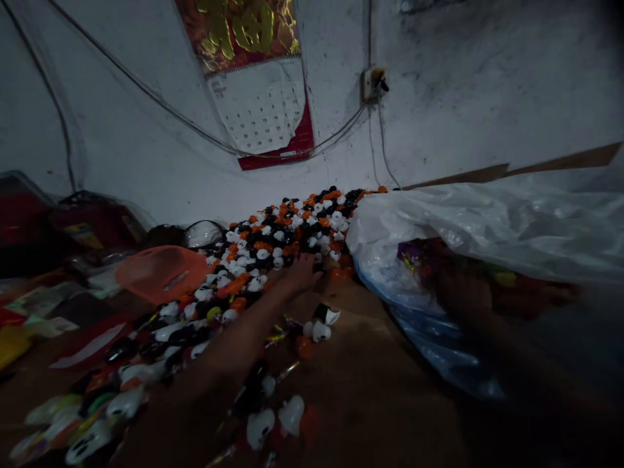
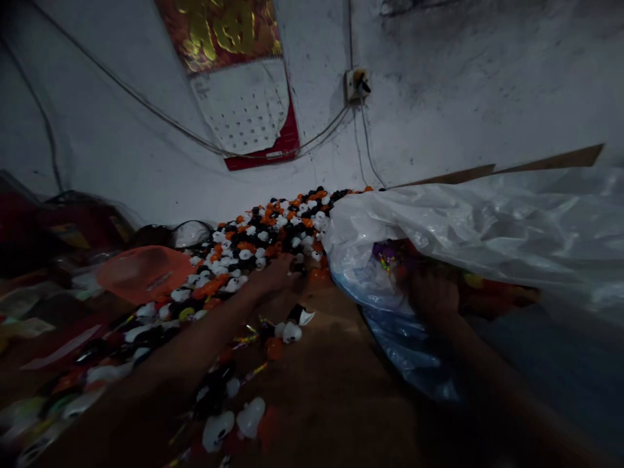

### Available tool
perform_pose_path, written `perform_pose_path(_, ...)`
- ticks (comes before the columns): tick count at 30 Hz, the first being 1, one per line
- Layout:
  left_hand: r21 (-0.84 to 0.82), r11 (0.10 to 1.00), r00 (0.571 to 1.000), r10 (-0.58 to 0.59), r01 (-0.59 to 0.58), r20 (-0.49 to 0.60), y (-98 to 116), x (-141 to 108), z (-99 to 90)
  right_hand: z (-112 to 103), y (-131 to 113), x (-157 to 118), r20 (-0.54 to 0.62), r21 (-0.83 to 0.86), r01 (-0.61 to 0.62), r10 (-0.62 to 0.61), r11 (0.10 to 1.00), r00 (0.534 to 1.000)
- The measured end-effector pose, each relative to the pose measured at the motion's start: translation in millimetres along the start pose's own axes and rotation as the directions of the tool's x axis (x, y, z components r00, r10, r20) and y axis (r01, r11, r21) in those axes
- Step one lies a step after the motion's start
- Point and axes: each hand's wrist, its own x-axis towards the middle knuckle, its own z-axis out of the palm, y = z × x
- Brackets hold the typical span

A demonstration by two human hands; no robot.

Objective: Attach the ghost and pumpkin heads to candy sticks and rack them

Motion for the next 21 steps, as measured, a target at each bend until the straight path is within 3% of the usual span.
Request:
perform_pose_path(3,-0.016,0.998,0.998,-0.064,0.064,-0.023,21,4,36.7,-3,-2,-5,0.026,-0.057,0.051,-0.050,0.997,0.998)
perform_pose_path(6,-0.081,0.989,0.990,-0.127,0.122,-0.057,35,3,50.8,-4,-1,-7,-0.005,-0.085,0.033,-0.034,0.996,0.999)
perform_pose_path(9,-0.200,0.965,0.980,-0.185,0.167,-0.077,42,3,43.8,-4,3,-6,-0.081,-0.098,0.001,-0.009,0.995,0.997)
perform_pose_path(13,-0.428,0.867,0.937,-0.331,0.257,-0.108,41,-2,10.3,-11,6,-8,-0.134,-0.070,0.061,-0.070,0.996,0.989)
perform_pose_path(16,-0.615,0.729,0.890,-0.446,0.301,-0.093,38,-20,-21.1,-21,3,-7,-0.141,-0.037,0.165,-0.169,0.986,0.976)
perform_pose_path(18,-0.716,0.633,0.889,-0.456,0.295,-0.037,42,-43,-35.9,-29,-2,-7,-0.161,-0.013,0.194,-0.194,0.981,0.968)
perform_pose_path(20,-0.879,0.394,0.919,-0.377,0.270,0.113,55,-75,-41.1,-39,-10,-7,-0.181,0.012,0.193,-0.188,0.981,0.965)
perform_pose_path(21,-0.957,0.130,0.937,-0.275,0.260,0.217,64,-91,-39.9,-44,-15,-8,-0.188,0.021,0.193,-0.185,0.981,0.965)
